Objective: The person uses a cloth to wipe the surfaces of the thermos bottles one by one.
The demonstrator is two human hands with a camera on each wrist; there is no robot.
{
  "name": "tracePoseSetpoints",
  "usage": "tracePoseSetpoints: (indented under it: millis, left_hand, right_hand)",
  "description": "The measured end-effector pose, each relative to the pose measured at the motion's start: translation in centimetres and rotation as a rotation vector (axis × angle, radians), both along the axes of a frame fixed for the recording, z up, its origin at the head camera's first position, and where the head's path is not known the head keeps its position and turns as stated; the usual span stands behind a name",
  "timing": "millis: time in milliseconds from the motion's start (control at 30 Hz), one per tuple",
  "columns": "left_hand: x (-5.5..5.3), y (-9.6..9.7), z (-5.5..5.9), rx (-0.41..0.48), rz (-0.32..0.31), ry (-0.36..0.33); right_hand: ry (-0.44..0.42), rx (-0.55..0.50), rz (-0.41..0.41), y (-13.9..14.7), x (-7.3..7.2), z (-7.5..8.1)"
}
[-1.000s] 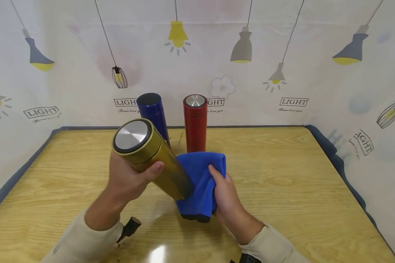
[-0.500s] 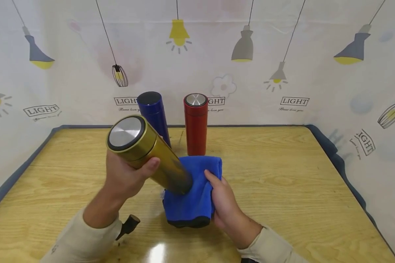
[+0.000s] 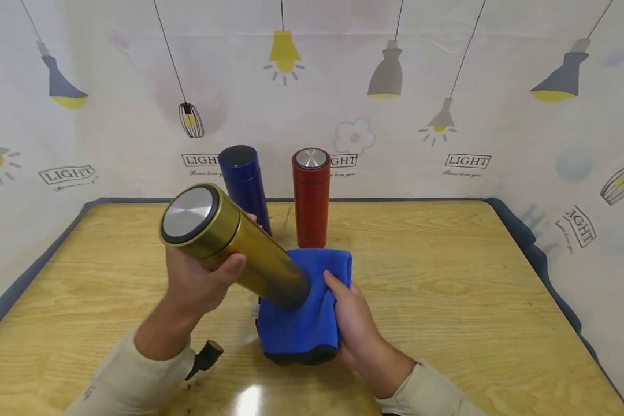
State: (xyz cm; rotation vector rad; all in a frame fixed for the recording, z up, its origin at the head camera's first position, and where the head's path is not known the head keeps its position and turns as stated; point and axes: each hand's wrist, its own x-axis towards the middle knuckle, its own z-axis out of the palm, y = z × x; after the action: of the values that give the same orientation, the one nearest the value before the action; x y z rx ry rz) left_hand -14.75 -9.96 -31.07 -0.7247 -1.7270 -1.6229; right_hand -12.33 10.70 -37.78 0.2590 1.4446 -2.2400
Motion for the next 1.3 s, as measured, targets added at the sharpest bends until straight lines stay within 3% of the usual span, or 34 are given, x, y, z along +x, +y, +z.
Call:
tracePoseSetpoints:
  millis: [200, 533, 667, 733, 900, 1133, 1300]
  left_hand:
    - [-0.1, -0.3, 0.0, -0.032, 0.090, 0.013]
    - [0.3, 0.3, -0.3, 0.037, 0.022, 0.049]
    - [0.4, 0.3, -0.3, 0.020, 0.039, 0.103]
    - [0.3, 0.1, -0.3, -0.003, 0.076, 0.122]
    - [0.3, -0.2, -0.1, 0.007, 0.111, 0.114]
    - [0.5, -0.2, -0.6, 0.079, -0.011, 0.092]
    - [0.2, -0.5, -0.9, 0.150, -0.117, 0.159]
  right_hand:
    - [-0.006, 0.034, -0.001, 0.0, 0.2, 0.0]
    - [-0.014, 0.044, 0.012, 0.0, 0.5, 0.0]
    - [-0.006, 0.034, 0.076, -0.1, 0.7, -0.1]
    - [0.000, 0.025, 0.110, -0.1, 0.8, -0.2]
    - [0.004, -0.009, 0.130, 0.0, 0.9, -0.2]
    - [0.002, -0.021, 0.099, -0.1, 1.1, 0.0]
    - [0.006, -0.049, 0.155, 0.0, 1.0, 0.0]
